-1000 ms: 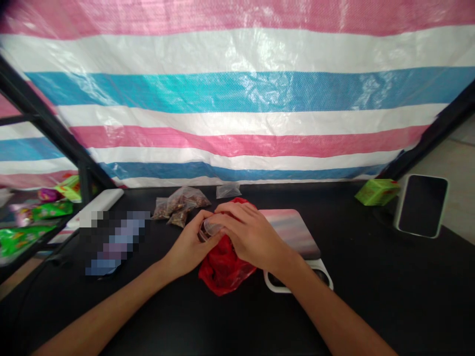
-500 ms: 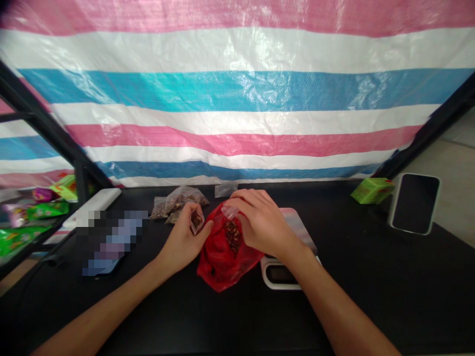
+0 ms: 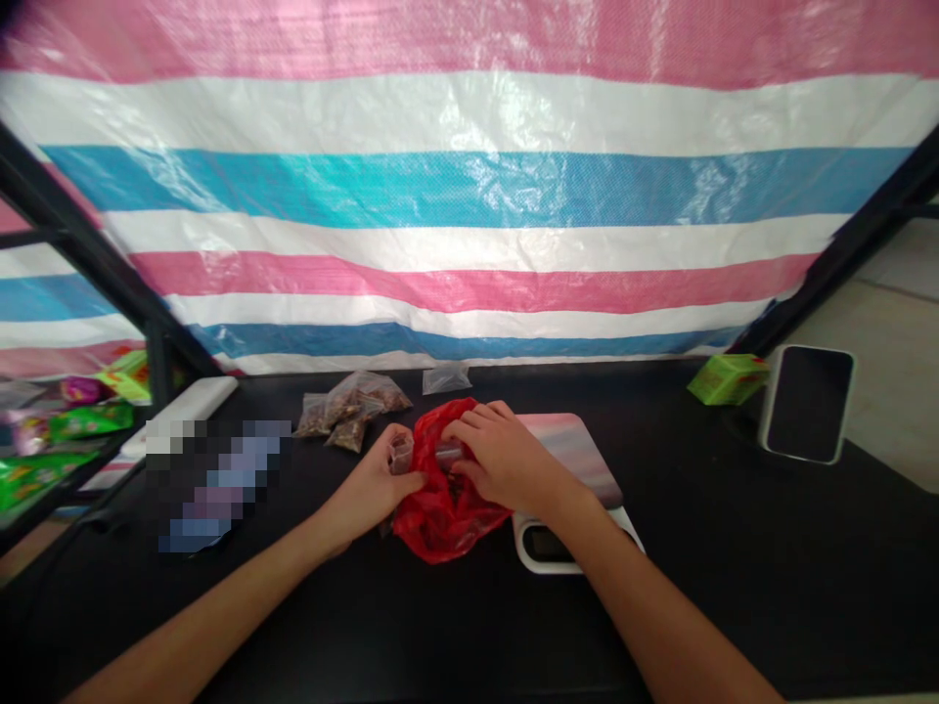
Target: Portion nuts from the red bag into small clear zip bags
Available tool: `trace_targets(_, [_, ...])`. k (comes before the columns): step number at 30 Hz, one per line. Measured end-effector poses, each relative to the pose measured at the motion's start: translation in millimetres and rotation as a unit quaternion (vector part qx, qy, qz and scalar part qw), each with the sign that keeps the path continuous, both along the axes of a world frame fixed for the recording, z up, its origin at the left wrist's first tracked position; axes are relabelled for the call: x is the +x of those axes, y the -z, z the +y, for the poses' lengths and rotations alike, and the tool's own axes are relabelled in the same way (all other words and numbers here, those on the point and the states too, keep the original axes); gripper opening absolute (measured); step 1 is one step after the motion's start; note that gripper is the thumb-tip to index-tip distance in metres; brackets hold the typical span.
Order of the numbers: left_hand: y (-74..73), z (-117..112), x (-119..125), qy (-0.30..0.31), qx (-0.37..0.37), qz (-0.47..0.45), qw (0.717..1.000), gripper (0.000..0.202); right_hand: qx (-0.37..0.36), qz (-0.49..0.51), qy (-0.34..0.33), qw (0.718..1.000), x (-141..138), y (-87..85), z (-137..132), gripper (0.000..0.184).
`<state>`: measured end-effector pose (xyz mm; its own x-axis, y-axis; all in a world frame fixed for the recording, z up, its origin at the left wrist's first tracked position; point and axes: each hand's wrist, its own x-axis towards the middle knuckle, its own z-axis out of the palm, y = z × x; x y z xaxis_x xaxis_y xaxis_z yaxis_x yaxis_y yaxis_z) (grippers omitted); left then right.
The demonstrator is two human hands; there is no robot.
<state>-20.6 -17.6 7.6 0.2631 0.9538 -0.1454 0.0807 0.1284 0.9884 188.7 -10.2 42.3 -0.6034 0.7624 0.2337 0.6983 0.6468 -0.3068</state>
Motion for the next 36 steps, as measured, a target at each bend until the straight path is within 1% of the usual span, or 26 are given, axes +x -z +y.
trace_targets(4, [-4.3, 3, -4, -0.014, -0.034, -0.058, 0.998, 0.032, -0.006, 0.007, 0.001, 1.0, 0, 1.7, 1, 0.023])
trace_targets(7, [-4.9, 6, -7, -0.024, -0.049, -0.104, 0.993, 0.027, 0.007, 0.005, 0.014, 1.0, 2, 3.2, 2, 0.025])
trace_targets(10, [-5.0, 9, -9, -0.03, -0.05, -0.107, 0.993, 0.026, 0.018, -0.002, 0.024, 1.0, 3, 4.0, 1, 0.03])
trace_targets(15, [-5.0, 10, -8, -0.021, -0.023, -0.085, 0.996, 0.026, -0.001, 0.02, 0.01, 1.0, 1, 4.1, -1, 0.027])
trace_targets(18, [-3.6, 10, -9, -0.015, 0.03, -0.045, 0.998, 0.027, -0.001, 0.036, 0.016, 0.999, 1, 3.7, 1, 0.027])
trace_targets(20, [-2.8, 11, -11, -0.017, 0.104, 0.0, 0.994, 0.027, 0.016, 0.049, 0.033, 0.998, 2, 2.0, 3, 0.028])
trace_targets(23, [-2.8, 11, -13, -0.02, 0.231, 0.084, 0.969, 0.022, 0.056, 0.087, 0.047, 0.994, 3, -3.1, 5, 0.029])
trace_targets(24, [-2.9, 11, -14, -0.02, 0.26, 0.107, 0.959, 0.02, 0.069, 0.102, 0.043, 0.991, 2, -5.1, 4, 0.028])
trace_targets(26, [-2.7, 9, -13, -0.011, 0.288, 0.135, 0.948, 0.013, 0.089, 0.129, 0.03, 0.987, -1, -8.1, 0, 0.028])
trace_targets(28, [-1.5, 7, -11, 0.01, 0.294, 0.136, 0.946, 0.009, 0.101, 0.139, 0.008, 0.985, -7, -8.9, -5, 0.031])
trace_targets(31, [0.6, 6, -7, 0.036, 0.275, 0.098, 0.956, 0.017, 0.122, 0.126, -0.029, 0.984, -15, -6.0, -12, 0.038])
trace_targets(34, [0.9, 5, -6, 0.05, 0.217, 0.048, 0.974, 0.025, 0.154, 0.122, -0.037, 0.98, -17, -2.7, -14, 0.04])
trace_targets(36, [-0.3, 6, -6, 0.056, 0.183, 0.02, 0.981, 0.025, 0.166, 0.129, -0.025, 0.977, -15, -2.8, -13, 0.039])
